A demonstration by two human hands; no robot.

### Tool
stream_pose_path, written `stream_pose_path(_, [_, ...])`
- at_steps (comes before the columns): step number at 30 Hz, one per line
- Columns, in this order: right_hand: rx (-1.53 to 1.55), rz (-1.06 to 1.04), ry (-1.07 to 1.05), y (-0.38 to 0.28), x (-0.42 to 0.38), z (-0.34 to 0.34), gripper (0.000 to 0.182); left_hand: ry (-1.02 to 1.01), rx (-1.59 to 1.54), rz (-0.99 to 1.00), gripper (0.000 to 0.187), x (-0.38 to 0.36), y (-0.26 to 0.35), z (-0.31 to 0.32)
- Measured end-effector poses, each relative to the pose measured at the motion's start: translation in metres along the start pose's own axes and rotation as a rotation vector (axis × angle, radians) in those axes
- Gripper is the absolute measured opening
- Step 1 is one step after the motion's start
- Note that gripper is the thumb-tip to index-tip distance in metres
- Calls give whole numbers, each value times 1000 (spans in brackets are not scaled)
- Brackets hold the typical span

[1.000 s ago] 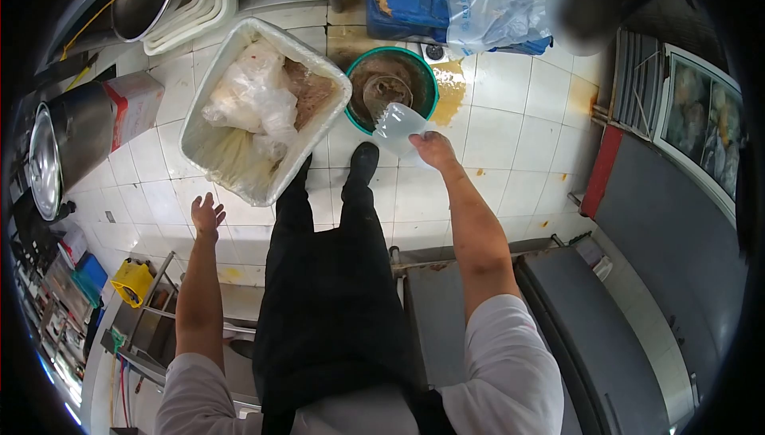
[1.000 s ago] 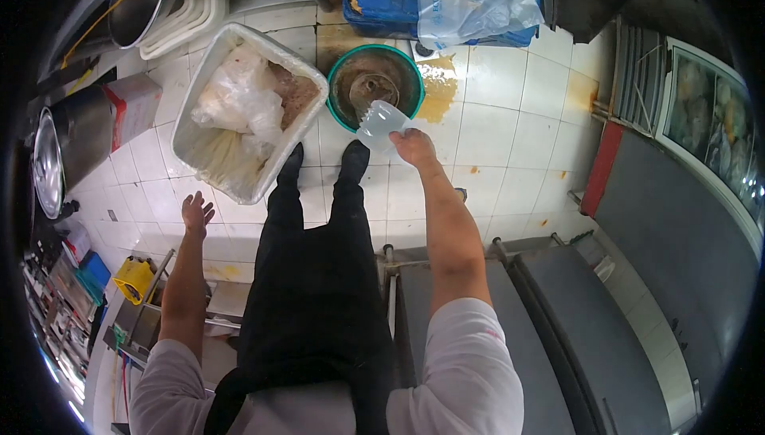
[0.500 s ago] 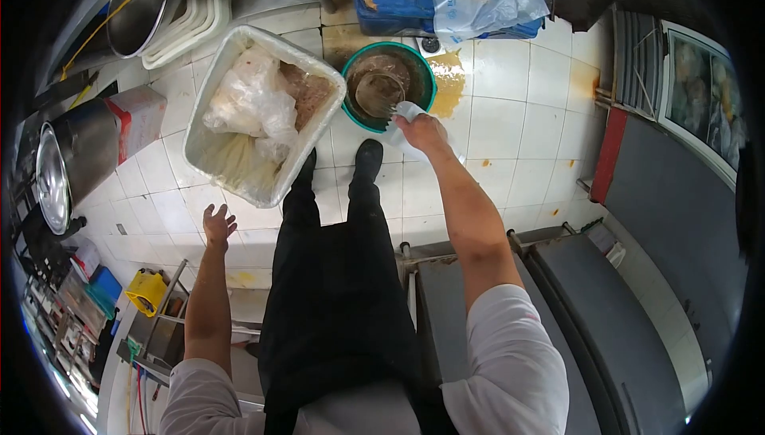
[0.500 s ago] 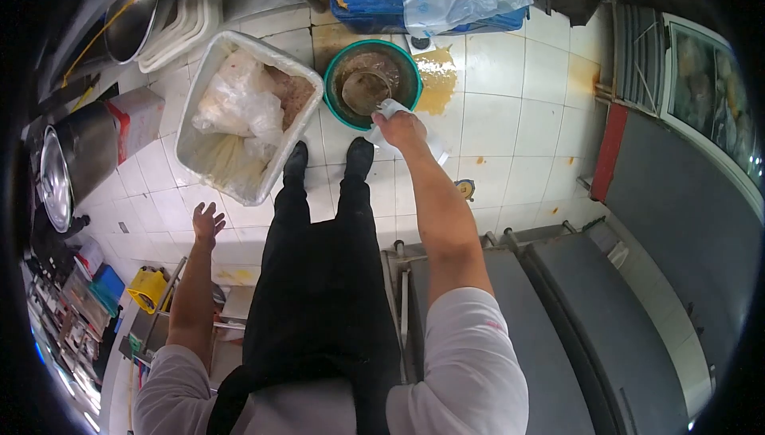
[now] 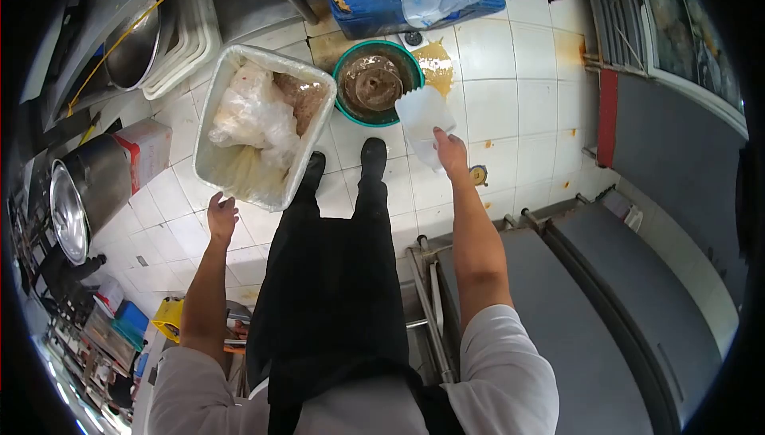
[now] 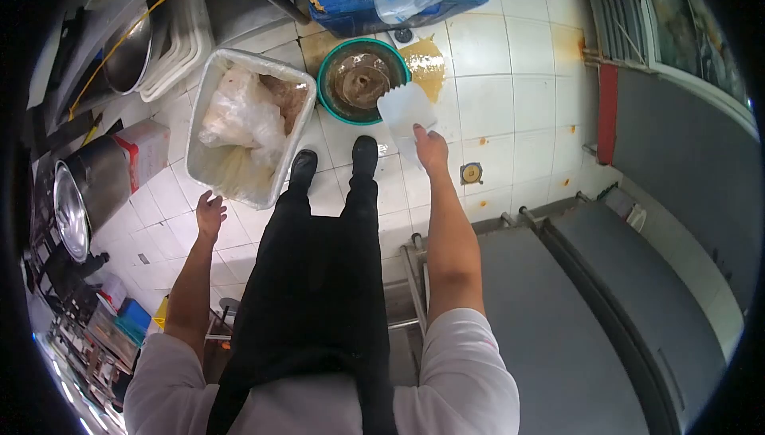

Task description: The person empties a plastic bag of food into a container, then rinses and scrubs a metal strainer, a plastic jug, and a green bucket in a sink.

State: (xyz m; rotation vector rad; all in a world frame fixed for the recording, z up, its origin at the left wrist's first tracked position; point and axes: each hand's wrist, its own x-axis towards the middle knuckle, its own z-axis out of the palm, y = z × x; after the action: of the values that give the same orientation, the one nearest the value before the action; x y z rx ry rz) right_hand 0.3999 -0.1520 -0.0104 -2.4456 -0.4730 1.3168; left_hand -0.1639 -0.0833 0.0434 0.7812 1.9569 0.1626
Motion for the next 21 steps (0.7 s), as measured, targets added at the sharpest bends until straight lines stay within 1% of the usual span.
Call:
stream_pose_path(1, [169,51,1,15,-12,-4,58,-22,58,46,56,5,-1,-1])
stream_pose_path(2, [245,77,3,29,-25,-5,51,-42,113,100,55,11,0,0])
stream_pose_path(3, [339,142,15,35,-43,-8,50,-57,167,160,54,18,5,-3])
stream_pose_path(5, [531,276,36,50,-94,-11,48,-8,355,357,52,18,26,-8])
stream_pose_path(7, [765,236,95,73,-141,-10,46,33,544,567,50,13,52,-7])
stream_pose_path(8, [881,216,129,88,-166,-10,45,5,588,592,51,15,63,-8])
stream_pose_path(11, [1086,269,229,112,-246,-8,38,-131,656,610,42,37,80,-14])
stream_pose_path(12, [1133,259,247,118,-271,-6,36,-164,651,624,39,42,84,-16])
stream_pose_path(14, [1159,308,292,146,-303,2,37,-231,631,651,34,50,98,-9])
stream_pose_path(17, [1173,416,404,170,-350,17,39,-314,796,937,27,34,123,24])
stream_pose_path(18, [1178,445,431,177,-363,22,40,-414,797,1004,26,31,127,40])
stream_pose_path(20, [1172,521,468,196,-381,38,40,-607,609,744,22,14,139,85])
stream_pose_path(21, [1162,570,482,210,-387,47,41,-679,418,419,20,-6,147,112])
